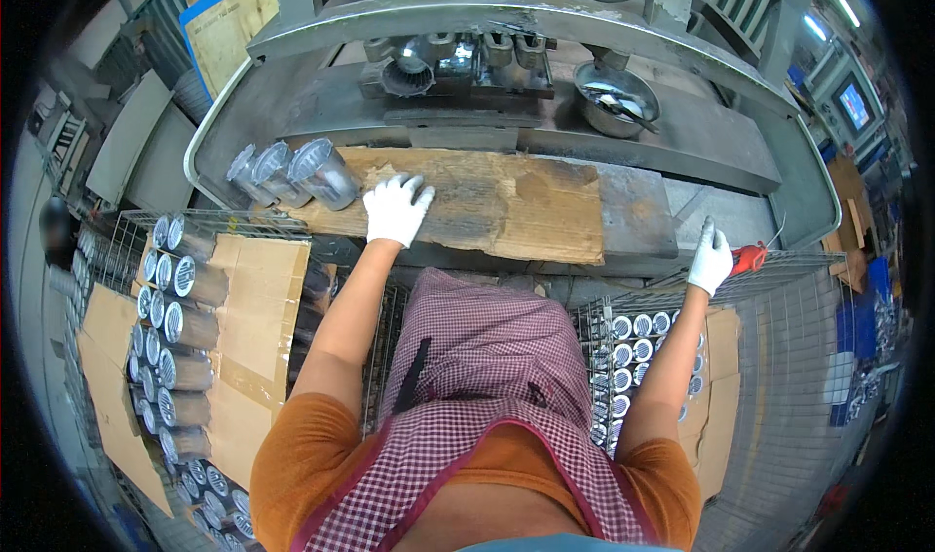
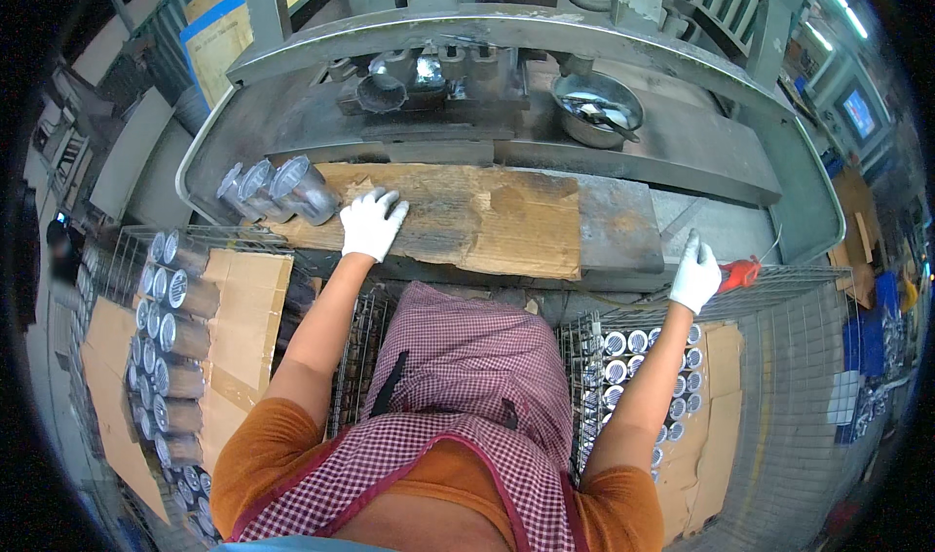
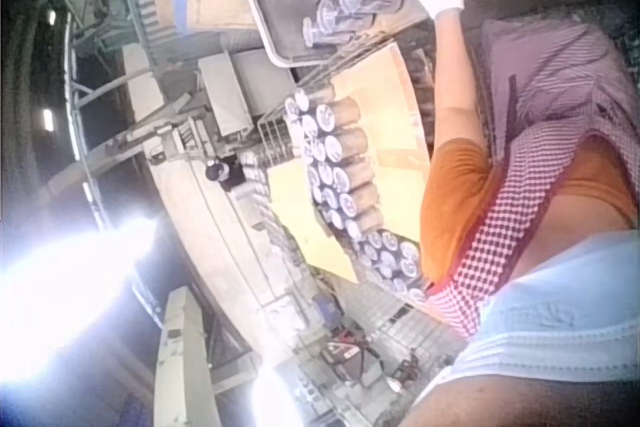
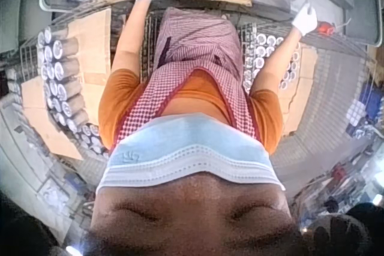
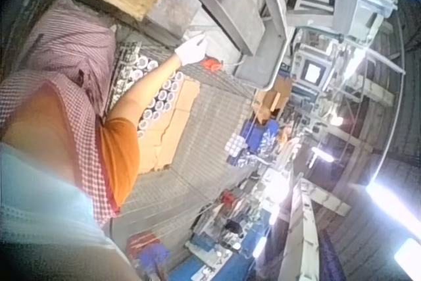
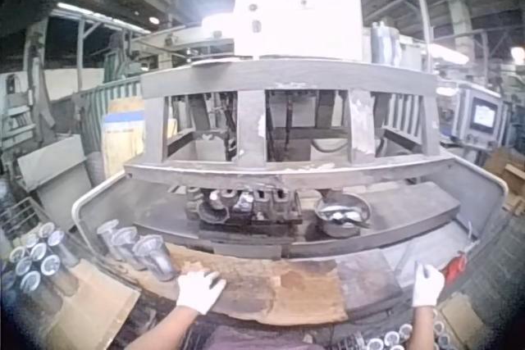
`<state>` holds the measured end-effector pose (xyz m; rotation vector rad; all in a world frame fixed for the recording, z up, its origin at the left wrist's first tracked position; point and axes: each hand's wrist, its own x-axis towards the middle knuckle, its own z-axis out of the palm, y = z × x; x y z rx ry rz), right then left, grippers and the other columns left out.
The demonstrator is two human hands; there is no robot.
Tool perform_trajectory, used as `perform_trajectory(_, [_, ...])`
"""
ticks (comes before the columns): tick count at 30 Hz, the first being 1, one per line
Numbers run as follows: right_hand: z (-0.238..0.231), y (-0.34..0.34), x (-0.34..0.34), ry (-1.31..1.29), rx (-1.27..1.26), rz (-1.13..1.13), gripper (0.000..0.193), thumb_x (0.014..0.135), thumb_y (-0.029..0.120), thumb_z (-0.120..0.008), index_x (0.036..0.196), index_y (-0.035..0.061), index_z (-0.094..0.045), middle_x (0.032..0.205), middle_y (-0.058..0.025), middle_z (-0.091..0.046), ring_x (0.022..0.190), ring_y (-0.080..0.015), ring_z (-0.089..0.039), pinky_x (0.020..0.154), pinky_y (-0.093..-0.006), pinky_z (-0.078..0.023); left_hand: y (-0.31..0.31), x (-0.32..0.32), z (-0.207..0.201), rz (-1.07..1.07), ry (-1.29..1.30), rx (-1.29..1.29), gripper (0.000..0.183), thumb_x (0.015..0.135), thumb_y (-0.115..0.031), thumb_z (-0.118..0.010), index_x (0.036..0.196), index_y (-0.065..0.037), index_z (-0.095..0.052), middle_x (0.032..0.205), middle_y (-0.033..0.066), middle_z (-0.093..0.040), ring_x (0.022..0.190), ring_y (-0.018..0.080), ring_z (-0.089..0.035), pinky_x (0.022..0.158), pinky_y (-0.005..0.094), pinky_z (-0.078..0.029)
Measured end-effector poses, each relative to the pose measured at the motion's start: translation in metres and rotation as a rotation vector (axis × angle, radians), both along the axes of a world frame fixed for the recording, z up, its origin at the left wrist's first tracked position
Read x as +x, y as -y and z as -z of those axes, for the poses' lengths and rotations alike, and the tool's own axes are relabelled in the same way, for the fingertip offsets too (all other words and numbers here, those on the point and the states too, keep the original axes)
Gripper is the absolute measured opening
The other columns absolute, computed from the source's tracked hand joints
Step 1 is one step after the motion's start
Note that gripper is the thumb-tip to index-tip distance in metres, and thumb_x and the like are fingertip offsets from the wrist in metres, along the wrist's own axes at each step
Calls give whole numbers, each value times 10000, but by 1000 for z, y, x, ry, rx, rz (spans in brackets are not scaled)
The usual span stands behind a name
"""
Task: The person cleans metal motor housings by hand using a hand scraper and an air gun blower, then stacks them in a crate.
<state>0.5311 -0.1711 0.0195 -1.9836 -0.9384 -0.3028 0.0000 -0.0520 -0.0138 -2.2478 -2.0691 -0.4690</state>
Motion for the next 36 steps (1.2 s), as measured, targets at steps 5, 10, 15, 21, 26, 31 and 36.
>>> perform_trajectory(5, [1,-1,2,25,-35,13,529,961,480,-584,798,-20,-638,659,-213,-575,563,-306,-449,598,-418,-409,1,1,-1,-6,1,108,499,941,-519,-508,1285,-185,-645,1352,93,-586,1242,315,-514,1029,497,-355])
perform_trajectory(10, [0,-1,1,-4,-10,-3,545,964,504,-568,814,-13,-654,662,-204,-582,569,-301,-455,608,-416,-413,2,2,-3,-55,14,245,505,941,-533,-514,1285,-189,-652,1382,106,-565,1276,305,-493,1071,476,-317])
perform_trajectory(15, [-2,-1,-3,13,0,2,545,966,508,-564,835,-10,-670,669,-194,-589,581,-292,-463,617,-418,-416,3,1,-4,-18,67,144,510,930,-517,-541,1299,-178,-634,1375,104,-569,1268,312,-500,1054,490,-341])
perform_trajectory(21, [-8,2,-6,8,-58,13,528,972,493,-561,865,-11,-676,698,-192,-605,598,-293,-499,632,-408,-426,0,-2,-1,13,86,65,505,922,-501,-558,1298,-171,-626,1358,106,-578,1261,317,-504,1033,490,-363])
perform_trajectory(26, [-4,0,-4,37,-46,40,530,970,498,-559,866,-8,-674,711,-192,-614,605,-301,-513,638,-403,-430,0,-3,1,14,71,99,523,926,-514,-543,1309,-167,-619,1351,111,-577,1239,315,-516,1019,488,-366])
perform_trajectory(31, [2,-2,3,35,-53,47,529,969,506,-555,874,1,-680,717,-204,-616,604,-312,-511,638,-416,-425,1,-2,3,-9,72,278,503,926,-507,-545,1286,-167,-635,1340,106,-581,1228,317,-518,1018,478,-357])
perform_trajectory(36, [-6,-3,-11,97,-2,86,428,956,445,-587,992,40,-720,836,-169,-691,767,-334,-648,753,-411,-500,0,-3,6,25,78,188,430,915,-488,-569,1182,-174,-691,1261,83,-624,1152,302,-555,971,475,-386])
